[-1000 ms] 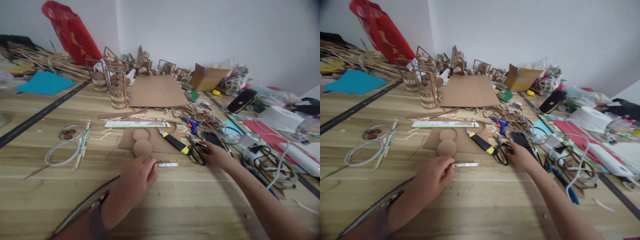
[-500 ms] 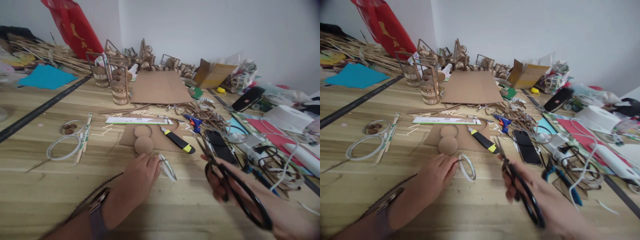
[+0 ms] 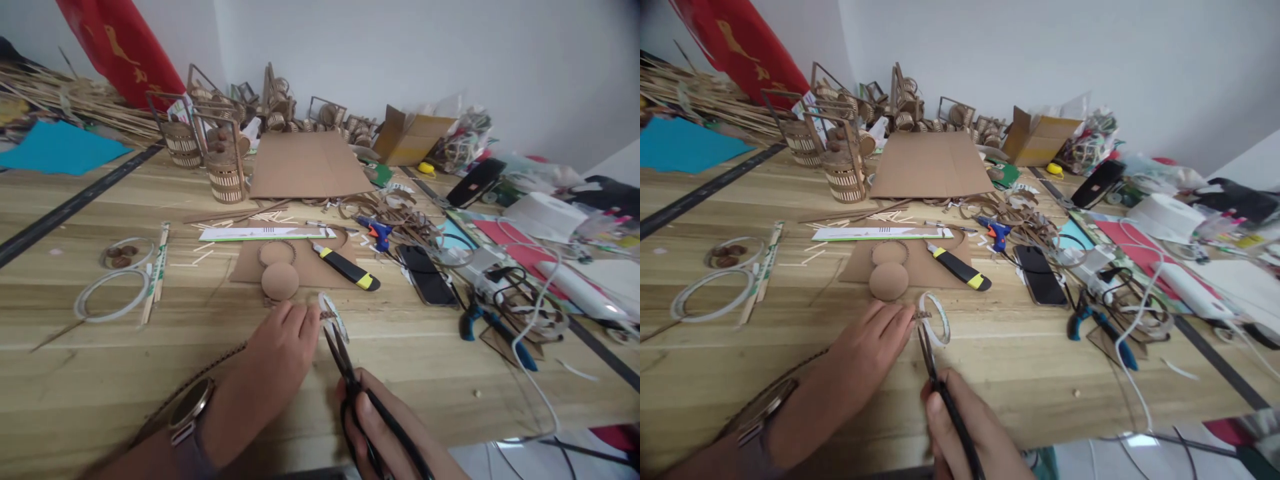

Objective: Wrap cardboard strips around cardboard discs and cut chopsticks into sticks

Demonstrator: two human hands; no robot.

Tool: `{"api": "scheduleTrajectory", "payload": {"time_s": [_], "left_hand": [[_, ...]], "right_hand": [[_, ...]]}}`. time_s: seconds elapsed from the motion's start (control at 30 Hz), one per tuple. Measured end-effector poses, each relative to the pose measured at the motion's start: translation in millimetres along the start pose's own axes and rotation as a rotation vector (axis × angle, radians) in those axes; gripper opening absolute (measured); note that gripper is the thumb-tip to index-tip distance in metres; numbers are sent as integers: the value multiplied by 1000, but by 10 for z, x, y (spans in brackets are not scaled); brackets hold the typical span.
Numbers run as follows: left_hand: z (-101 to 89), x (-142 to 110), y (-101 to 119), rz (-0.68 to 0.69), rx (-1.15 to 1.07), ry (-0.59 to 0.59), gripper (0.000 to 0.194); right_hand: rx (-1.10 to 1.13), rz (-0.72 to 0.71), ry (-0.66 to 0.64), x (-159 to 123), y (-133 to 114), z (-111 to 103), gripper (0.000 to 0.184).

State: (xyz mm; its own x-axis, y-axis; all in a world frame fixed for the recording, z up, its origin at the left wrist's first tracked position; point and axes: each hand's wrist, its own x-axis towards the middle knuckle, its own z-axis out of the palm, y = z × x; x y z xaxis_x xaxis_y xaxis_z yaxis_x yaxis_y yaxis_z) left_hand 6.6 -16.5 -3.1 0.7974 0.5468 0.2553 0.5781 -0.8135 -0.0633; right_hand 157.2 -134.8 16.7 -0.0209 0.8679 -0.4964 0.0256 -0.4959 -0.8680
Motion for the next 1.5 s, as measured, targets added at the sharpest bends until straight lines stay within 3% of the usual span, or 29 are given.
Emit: {"api": "scheduleTrajectory", "payload": {"time_s": [0.27, 0.63, 0.87, 1.5], "left_hand": [[4, -34, 77, 17, 44, 48, 35], [19, -56, 129, 24, 93, 66, 37], [2, -64, 144, 29, 99, 91, 36], [-15, -74, 167, 12, 110, 128, 39]], "right_hand": [[2, -39, -39, 125, 85, -2, 56], [47, -21, -62, 199, 7, 23, 55], [45, 26, -70, 220, 1, 5, 64], [-47, -39, -65, 226, 33, 2, 58]]}}
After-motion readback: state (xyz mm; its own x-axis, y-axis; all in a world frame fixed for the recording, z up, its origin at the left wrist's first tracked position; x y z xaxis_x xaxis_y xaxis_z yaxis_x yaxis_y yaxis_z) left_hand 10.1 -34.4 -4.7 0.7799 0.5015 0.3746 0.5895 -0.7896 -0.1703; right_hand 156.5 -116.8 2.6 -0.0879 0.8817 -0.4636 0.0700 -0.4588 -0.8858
